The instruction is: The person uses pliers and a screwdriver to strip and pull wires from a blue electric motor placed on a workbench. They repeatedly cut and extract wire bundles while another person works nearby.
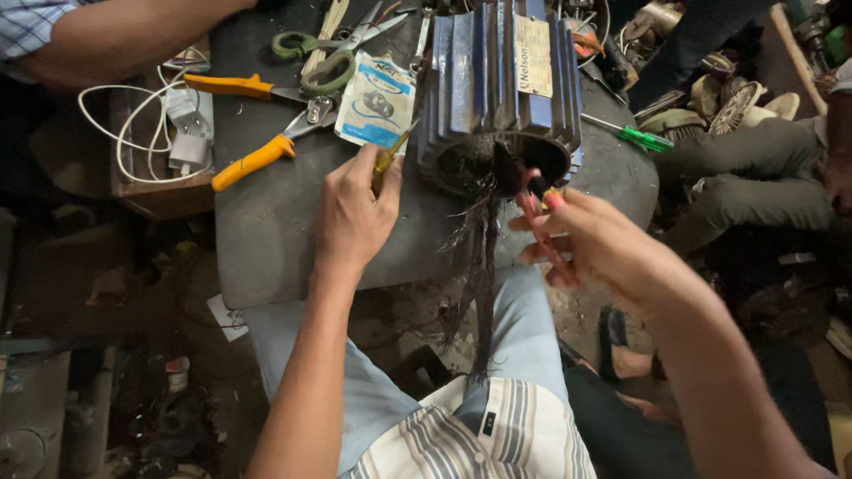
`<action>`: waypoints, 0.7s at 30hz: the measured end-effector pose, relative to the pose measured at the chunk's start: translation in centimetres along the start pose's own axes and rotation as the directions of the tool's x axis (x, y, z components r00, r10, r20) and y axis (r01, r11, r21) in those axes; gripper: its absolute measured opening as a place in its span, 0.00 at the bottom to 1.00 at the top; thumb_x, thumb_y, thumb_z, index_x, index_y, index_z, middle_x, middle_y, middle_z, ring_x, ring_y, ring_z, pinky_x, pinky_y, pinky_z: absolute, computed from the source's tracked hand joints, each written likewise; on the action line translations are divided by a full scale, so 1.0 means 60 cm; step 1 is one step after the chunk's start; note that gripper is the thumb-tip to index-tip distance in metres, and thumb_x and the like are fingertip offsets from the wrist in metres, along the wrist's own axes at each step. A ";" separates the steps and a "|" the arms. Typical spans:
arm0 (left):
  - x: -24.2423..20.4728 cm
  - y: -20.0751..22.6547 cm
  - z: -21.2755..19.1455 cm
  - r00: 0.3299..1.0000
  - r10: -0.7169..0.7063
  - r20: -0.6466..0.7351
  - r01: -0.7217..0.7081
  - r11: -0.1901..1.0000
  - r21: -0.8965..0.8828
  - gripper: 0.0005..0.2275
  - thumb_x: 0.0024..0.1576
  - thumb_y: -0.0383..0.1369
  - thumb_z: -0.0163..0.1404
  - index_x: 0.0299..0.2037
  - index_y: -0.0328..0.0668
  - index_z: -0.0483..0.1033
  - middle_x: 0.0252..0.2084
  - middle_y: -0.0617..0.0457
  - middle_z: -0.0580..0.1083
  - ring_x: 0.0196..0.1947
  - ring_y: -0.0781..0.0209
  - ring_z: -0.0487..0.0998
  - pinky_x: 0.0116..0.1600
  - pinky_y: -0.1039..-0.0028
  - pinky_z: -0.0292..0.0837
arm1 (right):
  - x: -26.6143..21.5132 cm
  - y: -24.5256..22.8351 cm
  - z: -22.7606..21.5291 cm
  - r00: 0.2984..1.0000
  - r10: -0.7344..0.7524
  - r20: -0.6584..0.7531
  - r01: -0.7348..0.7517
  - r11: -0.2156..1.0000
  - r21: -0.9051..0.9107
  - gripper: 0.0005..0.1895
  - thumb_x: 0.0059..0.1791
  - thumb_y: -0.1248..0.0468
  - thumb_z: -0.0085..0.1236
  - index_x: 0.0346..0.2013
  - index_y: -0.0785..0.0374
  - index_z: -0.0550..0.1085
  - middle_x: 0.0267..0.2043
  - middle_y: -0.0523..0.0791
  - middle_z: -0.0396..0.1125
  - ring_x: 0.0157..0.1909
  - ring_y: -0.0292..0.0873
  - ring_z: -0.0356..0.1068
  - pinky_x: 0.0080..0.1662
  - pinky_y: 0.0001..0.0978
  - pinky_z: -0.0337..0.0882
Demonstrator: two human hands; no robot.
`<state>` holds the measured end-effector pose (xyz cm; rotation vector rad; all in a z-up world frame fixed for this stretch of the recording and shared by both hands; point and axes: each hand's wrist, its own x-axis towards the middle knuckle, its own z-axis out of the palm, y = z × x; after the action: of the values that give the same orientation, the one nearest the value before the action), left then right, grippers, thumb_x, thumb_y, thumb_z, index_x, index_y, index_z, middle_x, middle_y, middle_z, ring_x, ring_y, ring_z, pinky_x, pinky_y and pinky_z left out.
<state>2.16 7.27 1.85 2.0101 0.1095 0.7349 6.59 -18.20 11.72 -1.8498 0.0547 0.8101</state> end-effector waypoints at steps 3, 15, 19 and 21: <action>-0.001 -0.004 -0.001 0.999 0.033 0.002 -0.033 0.999 0.006 0.07 0.63 0.30 0.52 0.39 0.31 0.72 0.34 0.36 0.76 0.34 0.33 0.77 0.36 0.53 0.67 | 0.003 0.003 0.016 1.000 0.023 0.003 -0.023 0.997 0.080 0.22 0.52 0.53 0.44 0.55 0.64 0.66 0.56 0.51 0.69 0.42 0.45 0.72 0.33 0.38 0.71; -0.003 -0.003 0.001 1.000 0.014 0.008 -0.015 0.999 0.040 0.08 0.63 0.30 0.53 0.37 0.30 0.71 0.32 0.35 0.76 0.33 0.32 0.76 0.35 0.52 0.67 | 0.035 0.027 -0.012 0.993 -0.094 -0.070 0.066 0.943 -0.325 0.11 0.55 0.61 0.50 0.48 0.65 0.68 0.41 0.50 0.64 0.34 0.45 0.63 0.33 0.41 0.64; -0.002 -0.007 0.003 0.998 0.065 -0.013 -0.065 0.998 -0.012 0.08 0.64 0.29 0.52 0.38 0.30 0.71 0.33 0.35 0.76 0.35 0.32 0.77 0.36 0.53 0.68 | 0.015 0.059 0.021 0.886 -0.460 0.051 0.208 0.299 -0.931 0.20 0.47 0.64 0.55 0.51 0.69 0.64 0.47 0.58 0.62 0.33 0.58 0.70 0.34 0.49 0.70; -0.004 -0.006 0.005 0.999 0.033 0.006 -0.033 0.999 -0.007 0.08 0.64 0.29 0.52 0.37 0.30 0.70 0.32 0.35 0.75 0.34 0.32 0.76 0.35 0.53 0.68 | 0.004 0.067 0.026 0.859 -0.505 0.079 0.206 0.202 -0.957 0.27 0.45 0.66 0.55 0.57 0.70 0.62 0.51 0.60 0.59 0.34 0.63 0.69 0.35 0.54 0.70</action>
<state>2.21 7.14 1.32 2.0111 0.0709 0.7492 4.40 -18.58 8.01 -2.9453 -0.9096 0.1569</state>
